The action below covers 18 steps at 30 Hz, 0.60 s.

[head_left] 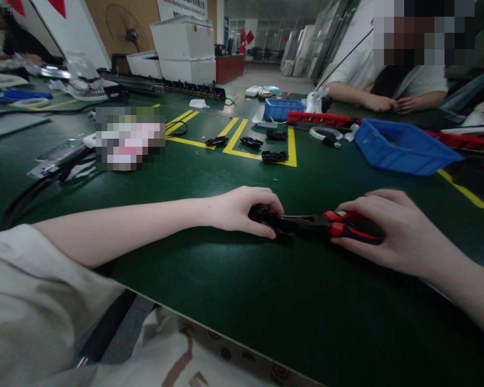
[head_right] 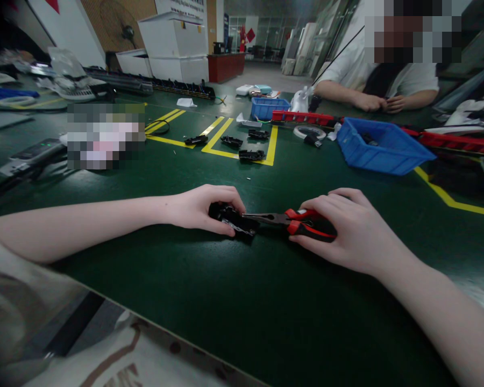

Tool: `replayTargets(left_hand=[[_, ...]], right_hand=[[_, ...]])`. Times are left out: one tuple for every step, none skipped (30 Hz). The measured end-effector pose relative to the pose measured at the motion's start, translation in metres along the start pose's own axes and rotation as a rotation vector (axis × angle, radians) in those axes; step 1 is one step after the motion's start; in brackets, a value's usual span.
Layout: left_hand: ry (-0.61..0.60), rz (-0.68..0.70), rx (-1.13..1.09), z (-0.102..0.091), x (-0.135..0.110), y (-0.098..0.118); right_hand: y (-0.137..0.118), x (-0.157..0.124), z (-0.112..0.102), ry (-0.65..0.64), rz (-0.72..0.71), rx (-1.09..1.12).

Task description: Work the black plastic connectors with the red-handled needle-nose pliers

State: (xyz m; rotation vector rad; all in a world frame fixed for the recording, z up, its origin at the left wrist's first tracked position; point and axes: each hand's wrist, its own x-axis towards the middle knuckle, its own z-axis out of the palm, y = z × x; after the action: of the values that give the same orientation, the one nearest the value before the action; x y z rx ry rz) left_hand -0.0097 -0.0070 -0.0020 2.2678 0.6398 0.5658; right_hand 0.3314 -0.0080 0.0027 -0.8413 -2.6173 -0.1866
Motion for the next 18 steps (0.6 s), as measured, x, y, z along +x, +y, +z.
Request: replayTargets(left_hand=[[0.0, 0.0, 0.002, -0.0001, 0.0, -0.0001], [0.0, 0.002, 0.003, -0.0001, 0.0, -0.0002], [-0.001, 0.003, 0.003, -0.0002, 0.0, -0.0003], [-0.003, 0.006, 0.004, -0.0002, 0.0, -0.0004], [-0.004, 0.008, 0.004, -0.0001, -0.0001, -0.0004], [-0.004, 0.008, 0.005, 0.0, -0.0001, -0.0005], [-0.003, 0.006, 0.006, 0.0002, 0.0, -0.0007], [-0.003, 0.002, 0.006, 0.0004, 0.0, -0.0009], [-0.003, -0.002, 0.006, 0.0006, 0.0, -0.0012], [-0.002, -0.002, 0.005, 0.0006, 0.0, -0.0014], [-0.002, 0.0, 0.004, 0.0006, 0.0, -0.0017], [-0.002, 0.005, 0.003, 0.0006, 0.0, -0.0018], [-0.003, 0.011, 0.002, 0.0004, -0.0001, -0.0019], [-0.004, 0.016, 0.001, 0.0003, -0.0001, -0.0017], [-0.005, 0.02, -0.001, 0.0001, -0.0001, -0.0015], [-0.006, 0.021, -0.003, 0.0001, -0.0001, -0.0012], [-0.005, 0.019, -0.003, 0.0002, 0.0, -0.0008], [-0.002, 0.016, -0.002, 0.0004, 0.0, -0.0005]], right_hand=[[-0.0002, 0.0003, 0.0, -0.002, 0.003, 0.005], [-0.0005, 0.0006, -0.0001, -0.005, 0.008, 0.008], [-0.0007, 0.0008, -0.0001, -0.01, 0.011, 0.009], [-0.001, 0.0011, -0.0001, -0.011, 0.014, 0.007], [-0.0013, 0.0013, -0.0001, -0.007, 0.013, 0.003], [-0.0015, 0.0016, 0.0, 0.002, 0.008, -0.004], [-0.0017, 0.002, 0.0, 0.015, -0.001, -0.016], [-0.0017, 0.0023, 0.0, 0.031, -0.017, -0.035], [-0.0017, 0.0027, 0.0, 0.049, -0.041, -0.062], [-0.0016, 0.0029, 0.0, 0.067, -0.067, -0.097], [-0.0015, 0.0031, 0.0001, 0.088, -0.093, -0.136], [-0.0012, 0.0031, 0.0001, 0.112, -0.114, -0.177], [-0.0008, 0.0028, 0.0, 0.137, -0.131, -0.213], [-0.0003, 0.0024, 0.0, 0.159, -0.141, -0.238], [0.0003, 0.0018, 0.0, 0.174, -0.142, -0.251], [0.0009, 0.0012, 0.0001, 0.184, -0.14, -0.249], [0.0016, 0.0005, 0.0002, 0.189, -0.136, -0.243], [0.0023, 0.0, 0.0003, 0.189, -0.132, -0.237]])
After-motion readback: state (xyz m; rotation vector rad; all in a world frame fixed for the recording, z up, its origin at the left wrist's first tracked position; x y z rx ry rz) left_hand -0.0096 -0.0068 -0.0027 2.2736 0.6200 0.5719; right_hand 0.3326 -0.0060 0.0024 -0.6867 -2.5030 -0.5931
